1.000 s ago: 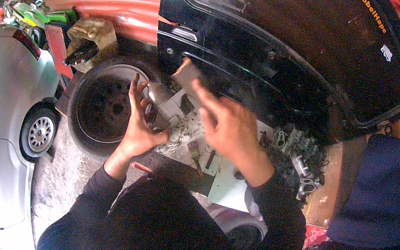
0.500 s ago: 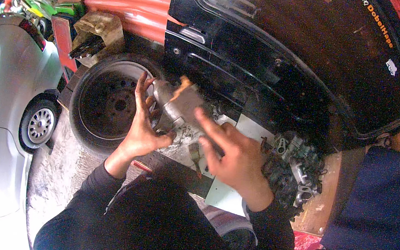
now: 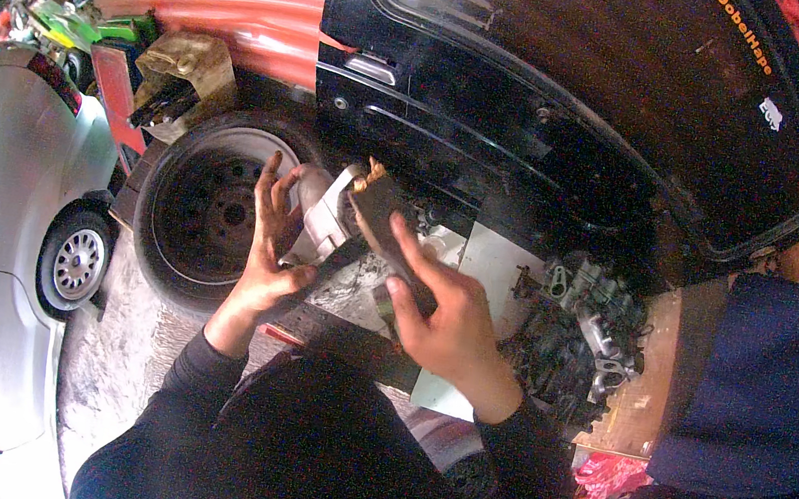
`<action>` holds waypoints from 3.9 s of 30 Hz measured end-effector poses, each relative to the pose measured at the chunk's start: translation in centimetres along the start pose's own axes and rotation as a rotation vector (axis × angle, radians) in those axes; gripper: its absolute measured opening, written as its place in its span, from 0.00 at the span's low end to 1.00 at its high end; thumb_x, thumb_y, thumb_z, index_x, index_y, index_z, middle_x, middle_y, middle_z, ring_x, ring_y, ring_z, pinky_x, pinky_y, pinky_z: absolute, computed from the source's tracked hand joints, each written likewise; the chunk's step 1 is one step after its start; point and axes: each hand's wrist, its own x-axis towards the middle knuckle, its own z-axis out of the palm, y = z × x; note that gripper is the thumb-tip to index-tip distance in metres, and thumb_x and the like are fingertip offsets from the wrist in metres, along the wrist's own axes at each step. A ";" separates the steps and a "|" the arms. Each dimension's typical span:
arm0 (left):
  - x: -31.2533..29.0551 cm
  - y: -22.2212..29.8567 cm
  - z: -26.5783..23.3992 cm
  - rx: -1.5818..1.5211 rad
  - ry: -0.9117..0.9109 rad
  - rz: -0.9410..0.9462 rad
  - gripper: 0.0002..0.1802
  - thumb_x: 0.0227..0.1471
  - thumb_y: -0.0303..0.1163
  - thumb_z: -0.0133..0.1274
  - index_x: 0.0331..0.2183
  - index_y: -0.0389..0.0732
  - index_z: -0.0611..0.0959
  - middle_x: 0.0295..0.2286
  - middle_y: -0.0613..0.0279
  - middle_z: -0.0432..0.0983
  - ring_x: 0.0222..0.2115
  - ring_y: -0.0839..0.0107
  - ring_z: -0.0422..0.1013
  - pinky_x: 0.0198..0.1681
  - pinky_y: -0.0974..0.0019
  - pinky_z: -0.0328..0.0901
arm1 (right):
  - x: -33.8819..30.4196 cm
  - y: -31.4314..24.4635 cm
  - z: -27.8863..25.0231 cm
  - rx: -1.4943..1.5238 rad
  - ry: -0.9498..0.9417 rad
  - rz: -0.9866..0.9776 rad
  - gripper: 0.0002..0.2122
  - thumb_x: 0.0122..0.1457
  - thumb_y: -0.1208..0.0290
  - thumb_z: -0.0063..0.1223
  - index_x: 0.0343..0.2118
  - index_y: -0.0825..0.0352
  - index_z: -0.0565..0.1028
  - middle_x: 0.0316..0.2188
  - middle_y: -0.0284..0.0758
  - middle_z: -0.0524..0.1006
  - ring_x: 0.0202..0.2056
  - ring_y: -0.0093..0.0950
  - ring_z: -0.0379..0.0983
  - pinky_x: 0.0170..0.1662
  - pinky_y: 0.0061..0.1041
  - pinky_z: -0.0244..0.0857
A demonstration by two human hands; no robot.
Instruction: The person holds a metal gear and uses a small brush to scrub its teeth and inner surfaces. They rotate the gear to access different areas and continue brushing throughout the clip.
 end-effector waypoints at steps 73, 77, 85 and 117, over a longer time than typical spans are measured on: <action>-7.1 -3.4 3.2 -0.445 0.388 -0.514 0.33 0.58 0.38 0.59 0.60 0.39 0.67 0.54 0.54 0.71 0.53 0.57 0.70 0.57 0.43 0.67 | -3.8 3.4 2.8 -0.127 0.113 -0.068 0.26 0.63 0.69 0.52 0.65 0.60 0.67 0.33 0.43 0.80 0.29 0.40 0.78 0.37 0.36 0.74; -7.5 -4.1 2.3 -0.328 0.349 -0.445 0.37 0.53 0.27 0.64 0.61 0.40 0.64 0.54 0.57 0.70 0.54 0.63 0.68 0.55 0.57 0.67 | -2.5 3.7 2.9 -0.131 0.088 -0.005 0.25 0.61 0.69 0.57 0.63 0.58 0.71 0.26 0.43 0.78 0.27 0.40 0.76 0.34 0.35 0.72; -6.7 -2.8 2.7 -0.202 0.297 -0.431 0.36 0.50 0.25 0.64 0.59 0.38 0.68 0.53 0.58 0.72 0.54 0.64 0.69 0.59 0.57 0.63 | -3.8 3.1 4.5 -0.171 0.051 -0.078 0.26 0.62 0.64 0.57 0.64 0.47 0.70 0.21 0.40 0.72 0.23 0.40 0.74 0.29 0.37 0.71; 0.7 -2.2 -2.2 0.920 -0.165 0.325 0.50 0.28 0.28 0.71 0.57 0.35 0.71 0.49 0.44 0.74 0.48 0.44 0.75 0.50 0.52 0.72 | -0.4 3.4 4.0 -0.068 0.078 0.154 0.24 0.66 0.62 0.50 0.66 0.47 0.67 0.41 0.47 0.82 0.41 0.47 0.80 0.46 0.41 0.74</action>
